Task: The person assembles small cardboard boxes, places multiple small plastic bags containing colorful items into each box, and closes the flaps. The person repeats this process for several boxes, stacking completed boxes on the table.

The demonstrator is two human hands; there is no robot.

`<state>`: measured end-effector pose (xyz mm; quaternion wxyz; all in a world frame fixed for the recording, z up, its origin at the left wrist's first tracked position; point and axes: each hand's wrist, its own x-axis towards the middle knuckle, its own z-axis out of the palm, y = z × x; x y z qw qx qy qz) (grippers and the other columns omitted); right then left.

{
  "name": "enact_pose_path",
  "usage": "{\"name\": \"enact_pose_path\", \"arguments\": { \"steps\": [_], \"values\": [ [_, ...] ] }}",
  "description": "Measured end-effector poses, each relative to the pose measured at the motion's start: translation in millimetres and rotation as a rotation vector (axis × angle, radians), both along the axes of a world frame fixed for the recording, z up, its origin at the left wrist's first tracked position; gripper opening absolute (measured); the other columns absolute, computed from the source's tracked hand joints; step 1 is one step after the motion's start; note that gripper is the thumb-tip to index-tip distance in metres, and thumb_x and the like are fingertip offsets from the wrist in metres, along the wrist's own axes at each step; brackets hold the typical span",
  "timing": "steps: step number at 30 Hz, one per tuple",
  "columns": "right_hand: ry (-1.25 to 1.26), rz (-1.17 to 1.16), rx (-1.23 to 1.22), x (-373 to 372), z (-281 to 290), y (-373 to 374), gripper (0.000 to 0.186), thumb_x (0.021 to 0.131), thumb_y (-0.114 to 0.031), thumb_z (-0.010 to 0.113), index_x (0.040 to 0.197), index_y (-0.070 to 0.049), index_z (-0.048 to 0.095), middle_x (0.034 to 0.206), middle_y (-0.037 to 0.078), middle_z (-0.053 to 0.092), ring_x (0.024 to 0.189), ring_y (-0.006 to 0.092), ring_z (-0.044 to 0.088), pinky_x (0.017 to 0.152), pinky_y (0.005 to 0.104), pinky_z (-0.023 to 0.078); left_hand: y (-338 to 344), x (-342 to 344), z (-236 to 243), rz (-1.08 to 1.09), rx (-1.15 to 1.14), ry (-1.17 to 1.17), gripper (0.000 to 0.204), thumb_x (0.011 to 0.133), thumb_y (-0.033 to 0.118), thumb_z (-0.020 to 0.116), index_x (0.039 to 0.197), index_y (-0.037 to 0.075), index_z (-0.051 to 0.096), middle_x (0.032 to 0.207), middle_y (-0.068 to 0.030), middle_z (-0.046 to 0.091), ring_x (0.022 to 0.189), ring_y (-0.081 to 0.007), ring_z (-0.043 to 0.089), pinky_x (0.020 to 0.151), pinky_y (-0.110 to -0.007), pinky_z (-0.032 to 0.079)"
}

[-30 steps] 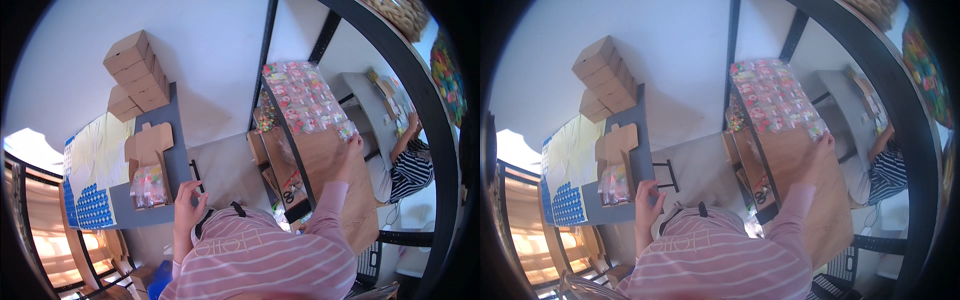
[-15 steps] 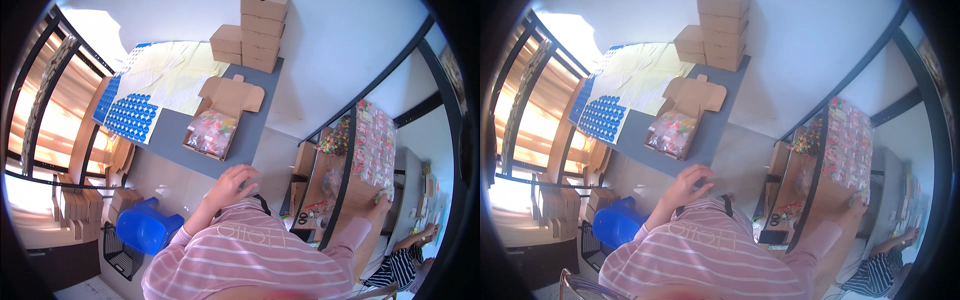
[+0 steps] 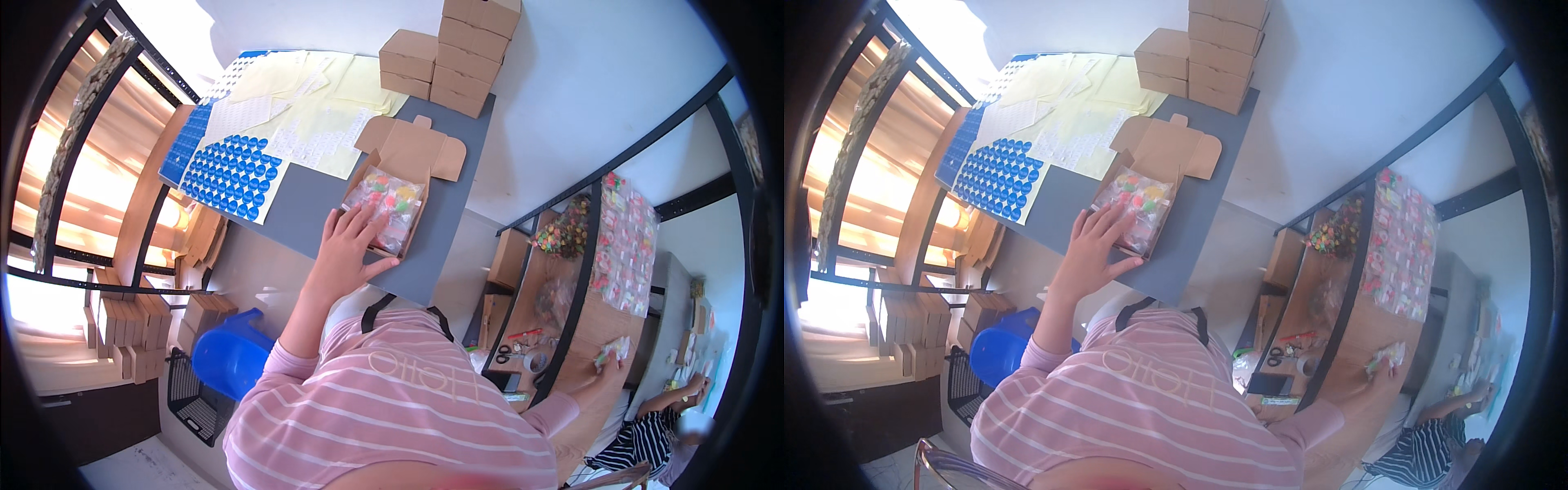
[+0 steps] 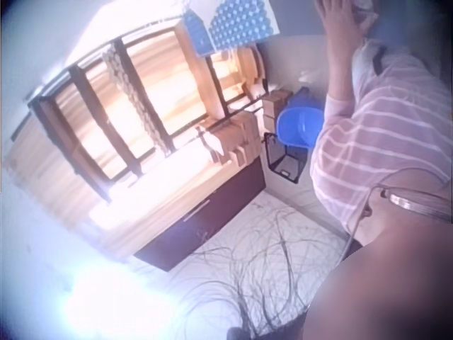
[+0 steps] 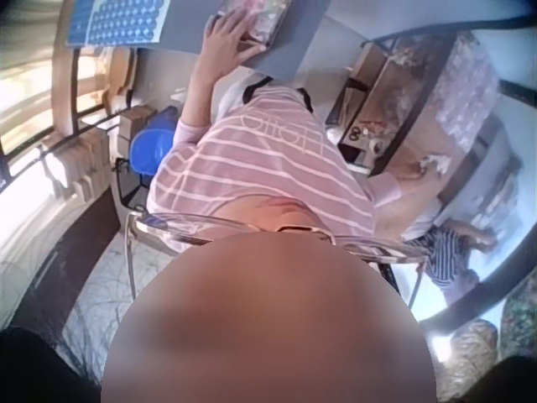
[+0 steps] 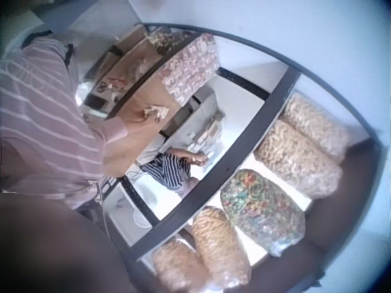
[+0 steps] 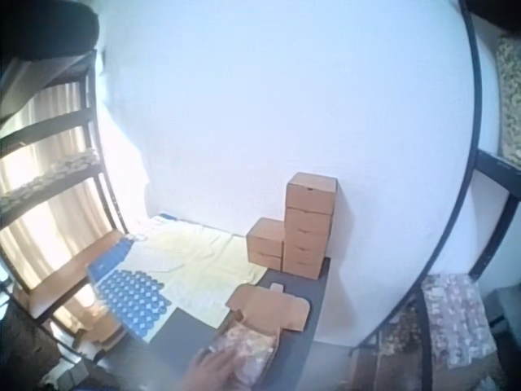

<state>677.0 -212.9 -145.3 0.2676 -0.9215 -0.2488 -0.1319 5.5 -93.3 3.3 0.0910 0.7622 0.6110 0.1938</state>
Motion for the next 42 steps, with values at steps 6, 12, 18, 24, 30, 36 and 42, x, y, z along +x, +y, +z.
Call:
{"name": "enact_pose_path", "arguments": {
  "steps": [6,12,18,24,30,36,42],
  "values": [
    [-0.032,0.023,0.016,-25,7,-19,0.054,0.087,-0.039,0.061,0.124,-0.002,0.050,0.113,0.023,0.052,0.100,0.0327,0.050,0.084,0.0411,0.042,0,-6,0,-0.060,0.014,-0.057,0.061,0.078,0.042,0.069,0.128,0.011,0.052,0.137,-0.0108,0.045,0.131,-0.0304,0.036,0.110,-0.050,0.020],
    [-0.059,0.043,0.005,-42,14,-29,0.055,0.087,-0.039,0.060,0.127,-0.003,0.049,0.118,0.025,0.049,0.106,0.0350,0.048,0.088,0.0429,0.041,4,-15,4,-0.116,-0.003,-0.060,0.055,0.078,0.042,0.068,0.121,0.010,0.055,0.130,-0.0098,0.048,0.123,-0.0270,0.041,0.102,-0.048,0.024],
    [-0.093,0.076,-0.014,-60,16,-33,0.056,0.087,-0.040,0.059,0.129,-0.005,0.047,0.123,0.027,0.047,0.111,0.0374,0.046,0.092,0.0448,0.039,8,-20,5,-0.143,0.061,-0.115,0.054,0.076,0.040,0.070,0.119,0.010,0.055,0.135,-0.0091,0.044,0.126,-0.0260,0.040,0.101,-0.049,0.024],
    [-0.134,0.126,0.009,-74,18,-35,0.057,0.087,-0.040,0.059,0.132,-0.006,0.046,0.128,0.029,0.044,0.116,0.0397,0.044,0.096,0.0467,0.038,14,-19,7,-0.168,0.033,-0.140,0.064,0.074,0.039,0.072,0.127,0.010,0.052,0.139,-0.0104,0.042,0.131,-0.0293,0.035,0.103,-0.047,0.022],
    [-0.173,0.132,-0.041,-89,27,-9,0.058,0.087,-0.040,0.058,0.134,-0.008,0.045,0.132,0.031,0.041,0.122,0.0421,0.042,0.100,0.0486,0.036,19,-27,11,-0.176,0.156,-0.128,0.068,0.075,0.039,0.071,0.132,0.008,0.049,0.143,-0.0132,0.039,0.134,-0.0328,0.031,0.106,-0.045,0.020],
    [-0.277,-0.024,0.005,-124,27,9,0.056,0.088,-0.037,0.058,0.134,-0.008,0.044,0.130,0.030,0.044,0.120,0.0438,0.044,0.098,0.0484,0.038,22,-20,2,-0.328,0.072,-0.015,0.062,0.074,0.041,0.072,0.126,0.011,0.054,0.142,-0.0106,0.042,0.135,-0.0303,0.033,0.108,-0.047,0.018],
    [-0.371,-0.162,-0.109,-181,30,15,0.047,0.087,-0.034,0.060,0.123,-0.004,0.054,0.122,0.024,0.052,0.113,0.0388,0.050,0.094,0.0474,0.041,20,-28,2,-0.226,0.118,-0.159,0.058,0.077,0.036,0.071,0.126,0.010,0.054,0.138,-0.0125,0.044,0.130,-0.0315,0.038,0.106,-0.049,0.024]
  ]
}}
